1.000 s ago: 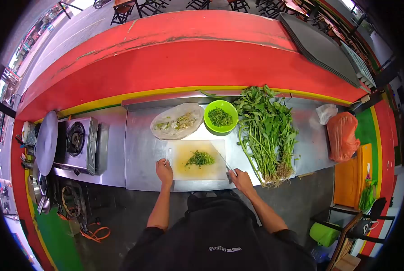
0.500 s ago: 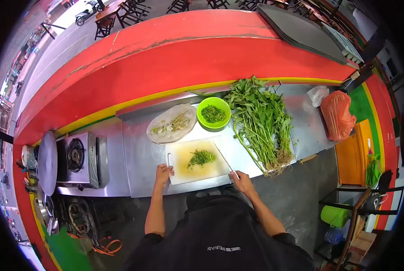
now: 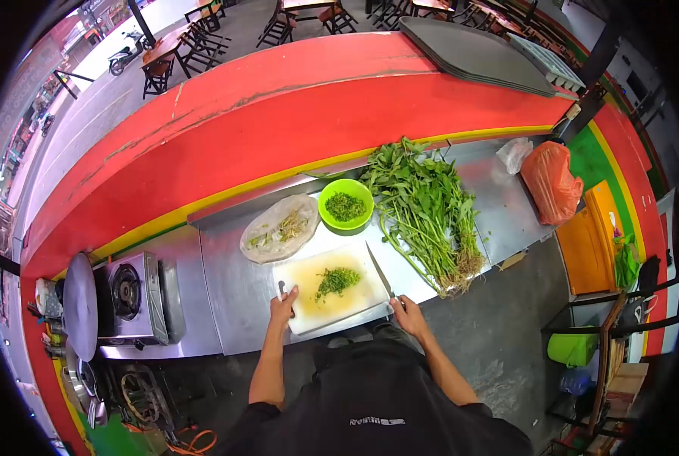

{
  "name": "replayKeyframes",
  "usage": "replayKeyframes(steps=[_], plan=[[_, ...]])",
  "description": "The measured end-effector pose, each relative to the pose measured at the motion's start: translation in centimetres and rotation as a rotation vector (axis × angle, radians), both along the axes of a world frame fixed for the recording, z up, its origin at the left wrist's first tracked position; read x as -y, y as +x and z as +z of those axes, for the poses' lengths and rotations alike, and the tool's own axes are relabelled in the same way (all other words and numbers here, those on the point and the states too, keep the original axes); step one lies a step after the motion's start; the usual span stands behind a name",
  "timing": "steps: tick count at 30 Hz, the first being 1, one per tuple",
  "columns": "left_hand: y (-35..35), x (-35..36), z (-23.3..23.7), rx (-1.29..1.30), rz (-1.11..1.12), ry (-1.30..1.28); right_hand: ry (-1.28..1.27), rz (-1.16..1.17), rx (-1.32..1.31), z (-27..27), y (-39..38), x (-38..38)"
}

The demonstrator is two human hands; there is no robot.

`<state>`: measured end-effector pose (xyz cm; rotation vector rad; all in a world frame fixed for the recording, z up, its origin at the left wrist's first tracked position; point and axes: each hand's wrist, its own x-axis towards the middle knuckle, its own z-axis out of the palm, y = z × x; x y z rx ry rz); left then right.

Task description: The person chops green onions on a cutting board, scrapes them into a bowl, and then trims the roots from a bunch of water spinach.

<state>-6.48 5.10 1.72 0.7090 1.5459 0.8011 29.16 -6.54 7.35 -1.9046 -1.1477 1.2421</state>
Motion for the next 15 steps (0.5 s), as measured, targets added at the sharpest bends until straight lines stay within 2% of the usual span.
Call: replayKeyframes(steps=[2, 5, 8, 13, 15], plan=[[-0.6, 0.3, -0.6, 0.095, -0.012, -0.003, -0.015, 0.009, -0.060, -0.4, 0.3, 0.2], [0.3, 0.2, 3.4, 0.092, -0.007, -0.011, 0.007, 0.008, -0.195, -0.2, 1.0, 0.2], [0.6, -1.0, 3.9, 0.089, 0.014, 0.020, 0.017, 0.027, -0.209, 3.6, 1.6, -0.7], [2.3, -3.3, 7.8, 0.213, 0.051, 0.044, 0.150, 0.069, -0.110, 5.4, 3.0, -2.8], [2.7, -4.8, 7.7, 0.205, 0.067, 0.053, 0.195, 0.099, -0.123, 5.9, 3.3, -3.7]])
